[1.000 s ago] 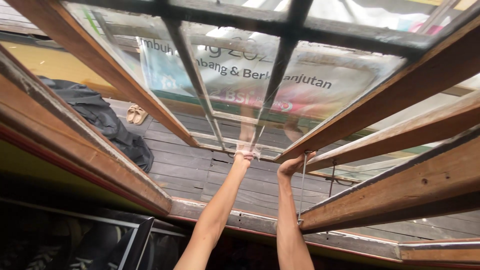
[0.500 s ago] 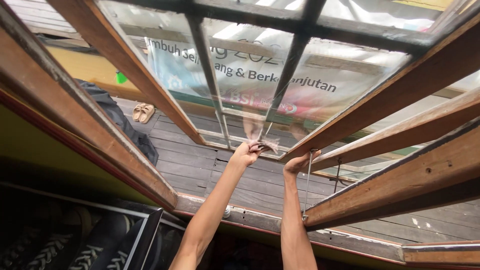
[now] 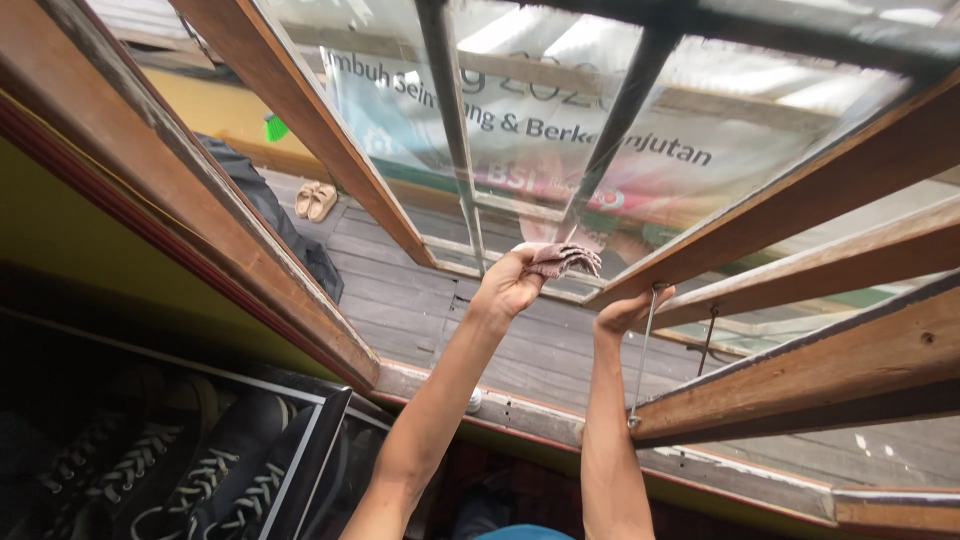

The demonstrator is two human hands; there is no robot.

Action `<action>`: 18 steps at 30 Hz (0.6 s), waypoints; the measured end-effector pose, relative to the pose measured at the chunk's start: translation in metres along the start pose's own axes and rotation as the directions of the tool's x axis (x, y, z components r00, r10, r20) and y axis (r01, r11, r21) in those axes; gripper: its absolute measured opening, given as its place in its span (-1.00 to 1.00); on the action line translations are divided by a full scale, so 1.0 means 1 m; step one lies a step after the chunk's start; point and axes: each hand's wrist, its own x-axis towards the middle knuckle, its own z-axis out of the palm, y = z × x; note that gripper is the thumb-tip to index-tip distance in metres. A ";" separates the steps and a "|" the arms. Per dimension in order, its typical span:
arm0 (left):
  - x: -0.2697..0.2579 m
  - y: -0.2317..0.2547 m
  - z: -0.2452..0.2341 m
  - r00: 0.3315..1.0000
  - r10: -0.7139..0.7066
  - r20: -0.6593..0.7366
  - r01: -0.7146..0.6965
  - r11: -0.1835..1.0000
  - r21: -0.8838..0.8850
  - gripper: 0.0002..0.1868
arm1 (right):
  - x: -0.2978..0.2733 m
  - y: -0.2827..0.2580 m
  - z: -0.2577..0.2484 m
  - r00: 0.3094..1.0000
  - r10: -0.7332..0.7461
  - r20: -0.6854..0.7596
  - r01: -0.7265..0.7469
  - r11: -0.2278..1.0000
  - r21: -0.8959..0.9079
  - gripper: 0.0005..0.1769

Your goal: The person sprays a cleaning solution onto a window and wipes the glass and wooden frame with a cloth. They repeatedly spray and wipe different sections of the window and sill area.

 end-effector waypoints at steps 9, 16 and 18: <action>0.145 -0.006 -0.119 0.985 -0.075 -0.156 0.078 0.997 0.013 -0.71 | 0.000 0.011 -0.004 1.000 -0.005 0.009 0.006 0.999 -0.048 -0.38; 0.156 -0.029 -0.131 0.909 -0.090 -0.406 0.088 0.996 -0.024 -0.79 | -0.013 -0.029 0.007 0.998 0.003 -0.066 -0.005 1.000 -0.030 -0.39; 0.135 -0.041 -0.113 0.921 -0.016 -0.389 0.092 0.980 0.176 -0.83 | -0.016 -0.030 0.006 0.999 -0.047 -0.025 0.045 0.997 -0.070 -0.40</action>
